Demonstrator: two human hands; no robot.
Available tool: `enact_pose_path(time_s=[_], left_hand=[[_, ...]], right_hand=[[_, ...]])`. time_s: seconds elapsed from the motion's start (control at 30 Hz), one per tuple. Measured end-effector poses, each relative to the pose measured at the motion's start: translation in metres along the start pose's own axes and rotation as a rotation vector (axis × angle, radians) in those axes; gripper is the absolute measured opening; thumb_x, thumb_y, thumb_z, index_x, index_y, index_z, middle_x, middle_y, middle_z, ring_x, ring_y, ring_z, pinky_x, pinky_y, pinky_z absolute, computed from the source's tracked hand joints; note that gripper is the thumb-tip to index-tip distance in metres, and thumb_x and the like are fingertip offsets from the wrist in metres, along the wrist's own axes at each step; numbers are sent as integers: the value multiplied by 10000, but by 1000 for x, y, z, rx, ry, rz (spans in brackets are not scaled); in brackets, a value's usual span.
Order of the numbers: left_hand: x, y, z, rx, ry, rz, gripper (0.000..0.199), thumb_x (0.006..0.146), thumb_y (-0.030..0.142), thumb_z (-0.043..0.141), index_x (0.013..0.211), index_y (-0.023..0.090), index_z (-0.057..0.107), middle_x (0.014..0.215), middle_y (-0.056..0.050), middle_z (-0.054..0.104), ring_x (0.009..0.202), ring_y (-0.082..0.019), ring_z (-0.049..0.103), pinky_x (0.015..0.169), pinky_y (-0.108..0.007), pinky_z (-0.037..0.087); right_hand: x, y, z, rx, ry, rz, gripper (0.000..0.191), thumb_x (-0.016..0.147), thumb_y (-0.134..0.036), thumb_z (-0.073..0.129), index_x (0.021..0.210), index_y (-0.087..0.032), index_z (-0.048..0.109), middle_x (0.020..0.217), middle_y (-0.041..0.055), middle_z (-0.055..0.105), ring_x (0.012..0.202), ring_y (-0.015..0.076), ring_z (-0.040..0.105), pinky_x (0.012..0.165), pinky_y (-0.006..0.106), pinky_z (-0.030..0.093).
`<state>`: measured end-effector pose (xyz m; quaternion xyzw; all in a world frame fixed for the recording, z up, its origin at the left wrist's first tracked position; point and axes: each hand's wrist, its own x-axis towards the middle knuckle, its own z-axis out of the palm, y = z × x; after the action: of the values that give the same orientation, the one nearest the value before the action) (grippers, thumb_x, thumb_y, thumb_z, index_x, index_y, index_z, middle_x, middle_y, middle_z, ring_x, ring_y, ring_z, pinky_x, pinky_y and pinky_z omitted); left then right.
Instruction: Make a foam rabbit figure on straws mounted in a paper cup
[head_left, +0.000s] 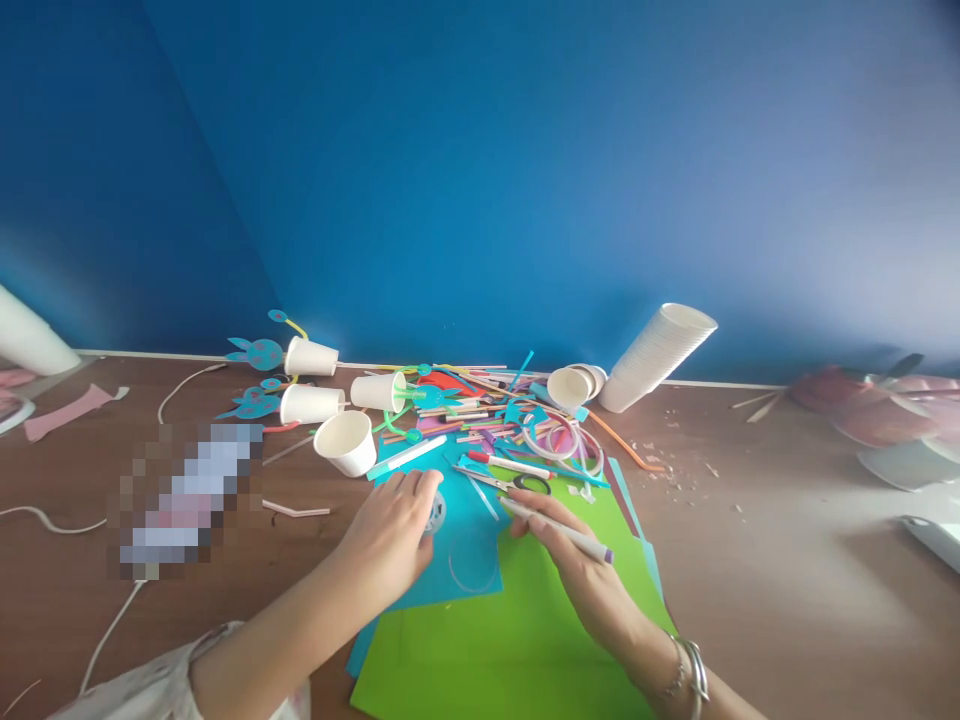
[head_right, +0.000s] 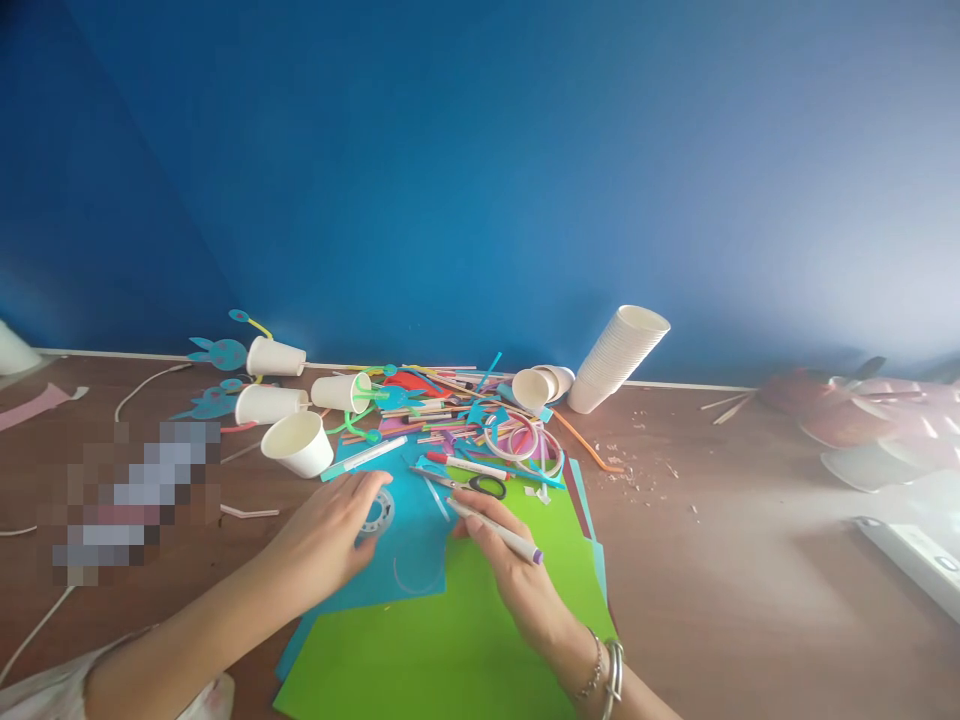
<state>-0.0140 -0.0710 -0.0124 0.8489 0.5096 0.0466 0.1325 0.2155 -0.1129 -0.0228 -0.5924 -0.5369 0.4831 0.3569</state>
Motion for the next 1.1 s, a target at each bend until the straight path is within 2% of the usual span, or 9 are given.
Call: enact_pose_path(time_s=[0.13,0.3,0.43,0.53,0.6,0.7,0.83,0.93,1.1], left_hand=[[-9,-14,10,-25,83,40,548,712,3,474,1236,159,428,1125,-126,599,1061,-279,562,880,-430,472],[-13,-26,22,-98,127,68,603,722,-7,443,1291,189,405,1301,-122,540,1202,-248,509,977,-415,460],[-14,-37,24,-111,77,144,629,735,-4,440,1325,207,393,1400,-119,471,1285,-240,448,1026,-422,429],[-14,-41,13,-115,-17,202,638,748,28,483,1351,209,377,1447,-129,420,1317,-246,417,1052,-427,401],[-11,-37,3,-107,-66,211,655,744,77,550,1368,169,371,1475,-175,365,1360,-296,344,1070,-461,372],[-6,-19,-6,-146,-8,198,612,805,150,554,1386,158,361,1507,-179,302,1399,-316,254,1102,-504,315],[-1,7,-2,-246,55,227,551,826,170,545,1355,202,396,1452,-109,407,1375,-241,309,1115,-440,330],[-1,17,-2,-251,9,260,517,816,147,532,1321,191,432,1401,-104,468,1337,-225,366,1110,-417,347],[-1,24,-27,-165,-104,331,580,785,95,504,1349,180,400,1382,-110,490,1300,-225,413,1100,-410,367]], right_hand=[[1,0,9,79,-24,27,415,918,-502,447,1189,-245,629,999,68,689,1036,250,599,1012,443,386],[9,3,22,201,-34,19,446,894,-544,480,1113,-212,682,1155,94,655,1009,258,626,954,442,449],[10,-1,26,167,-52,20,460,869,-565,505,1085,-208,698,1045,85,699,975,257,646,921,409,483],[8,-3,27,110,-33,12,461,865,-564,505,1068,-201,704,923,81,720,959,266,652,909,398,485],[8,-2,26,86,-35,2,450,858,-557,519,1054,-200,709,880,77,721,938,269,655,890,389,490],[10,0,25,57,-62,-12,436,852,-553,529,1034,-204,715,843,71,716,910,267,650,855,378,496],[12,3,19,35,-101,-39,416,852,-544,534,1028,-213,713,841,60,705,891,253,637,821,353,495],[15,4,15,85,-137,-40,414,846,-548,540,1020,-212,709,829,56,704,872,247,632,788,339,496],[14,7,17,170,-156,-53,465,858,-576,499,994,-184,709,792,61,687,813,236,617,751,338,492]])
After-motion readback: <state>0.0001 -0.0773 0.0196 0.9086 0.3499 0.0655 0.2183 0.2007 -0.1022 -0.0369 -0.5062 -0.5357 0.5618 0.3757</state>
